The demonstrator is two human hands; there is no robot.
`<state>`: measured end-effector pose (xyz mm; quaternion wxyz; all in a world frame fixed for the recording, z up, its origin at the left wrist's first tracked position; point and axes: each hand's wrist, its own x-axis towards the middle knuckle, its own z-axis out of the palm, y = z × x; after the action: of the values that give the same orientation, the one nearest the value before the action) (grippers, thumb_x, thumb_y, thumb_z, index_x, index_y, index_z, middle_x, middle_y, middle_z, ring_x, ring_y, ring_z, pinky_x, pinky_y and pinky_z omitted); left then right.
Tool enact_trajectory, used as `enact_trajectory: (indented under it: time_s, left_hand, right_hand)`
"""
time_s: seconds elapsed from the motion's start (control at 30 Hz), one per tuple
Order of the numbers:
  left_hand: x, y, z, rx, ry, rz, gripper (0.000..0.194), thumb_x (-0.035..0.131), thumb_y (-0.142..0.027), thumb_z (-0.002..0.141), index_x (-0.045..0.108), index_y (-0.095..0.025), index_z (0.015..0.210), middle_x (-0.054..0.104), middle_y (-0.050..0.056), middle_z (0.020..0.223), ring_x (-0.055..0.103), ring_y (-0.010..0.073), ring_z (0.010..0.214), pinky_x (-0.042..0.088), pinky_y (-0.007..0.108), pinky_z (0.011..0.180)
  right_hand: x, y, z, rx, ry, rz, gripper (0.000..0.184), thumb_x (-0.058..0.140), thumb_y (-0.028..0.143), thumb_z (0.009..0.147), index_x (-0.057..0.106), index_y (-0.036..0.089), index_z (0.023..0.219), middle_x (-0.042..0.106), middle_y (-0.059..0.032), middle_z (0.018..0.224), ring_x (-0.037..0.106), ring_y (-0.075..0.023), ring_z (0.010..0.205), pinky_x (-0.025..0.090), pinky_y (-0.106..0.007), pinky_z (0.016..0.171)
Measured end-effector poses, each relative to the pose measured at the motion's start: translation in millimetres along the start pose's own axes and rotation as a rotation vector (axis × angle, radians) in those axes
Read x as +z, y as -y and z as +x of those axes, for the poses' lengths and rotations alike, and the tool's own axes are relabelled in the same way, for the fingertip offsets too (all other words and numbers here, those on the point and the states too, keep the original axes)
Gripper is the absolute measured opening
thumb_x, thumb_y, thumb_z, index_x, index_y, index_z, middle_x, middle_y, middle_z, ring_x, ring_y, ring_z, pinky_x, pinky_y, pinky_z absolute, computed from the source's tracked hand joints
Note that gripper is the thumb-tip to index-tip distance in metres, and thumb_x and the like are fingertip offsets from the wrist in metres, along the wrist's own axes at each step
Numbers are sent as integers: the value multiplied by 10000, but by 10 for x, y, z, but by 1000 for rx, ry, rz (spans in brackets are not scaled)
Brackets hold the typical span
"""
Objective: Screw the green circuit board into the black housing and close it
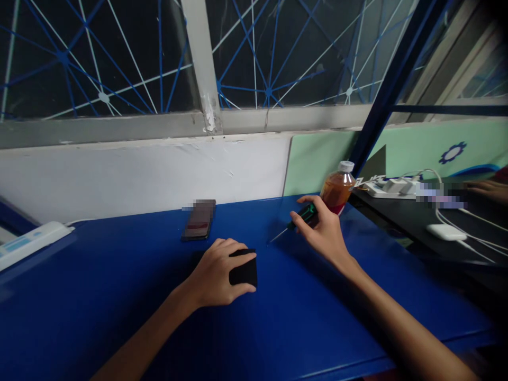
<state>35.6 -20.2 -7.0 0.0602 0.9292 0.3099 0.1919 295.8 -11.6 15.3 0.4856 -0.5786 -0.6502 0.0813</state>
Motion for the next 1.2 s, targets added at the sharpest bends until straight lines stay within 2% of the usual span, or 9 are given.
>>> enact_trajectory:
  time_s: [0.2,0.4,0.6,0.77,0.93,1.2]
  left_hand:
    - [1,8,9,6,0,34,568,706,-463,731,558,-246,1235,609,109,1176,547,304,1046,395,519,888]
    - [-8,-6,20,-14,-67,-2,576,662,-545,748,577,-209,1209,618,118,1171,557,302,1048,426,505,868]
    - [26,-20,43,-56,-221,-54,329,635,-402,823,641,-233,1105,652,83,1093,590,260,985,445,482,849]
    - [53,-21,50,-103,-269,-89,243,670,-369,794,680,-240,1000,674,56,1013,607,239,918,463,451,808]
    - [68,-46,62,-129,-283,-122,175,694,-346,774,702,-226,901,678,40,939,607,217,868,473,420,786]
    - [73,-78,67,-93,-305,-123,132,639,-323,830,716,-229,881,652,38,838,587,191,793,465,366,729]
  right_hand:
    - [22,-19,-7,-8,29,6,270,571,371,825,520,200,1028,547,42,543,531,-131,447,430,-256,463]
    - [30,-16,-26,3,-24,96,268,599,368,809,539,202,1011,560,45,541,560,-138,464,461,-272,489]
    - [24,48,-29,84,-47,367,284,654,369,778,534,220,987,589,44,560,602,-150,453,489,-280,475]
    - [29,149,-60,117,-12,540,283,676,348,765,528,208,961,590,36,595,591,-135,417,479,-265,430]
    - [44,218,-102,117,7,571,270,670,333,775,523,204,962,599,27,609,594,-132,423,483,-263,432]
    - [50,229,-125,104,-8,537,278,678,335,764,532,207,963,600,30,637,596,-128,425,492,-266,443]
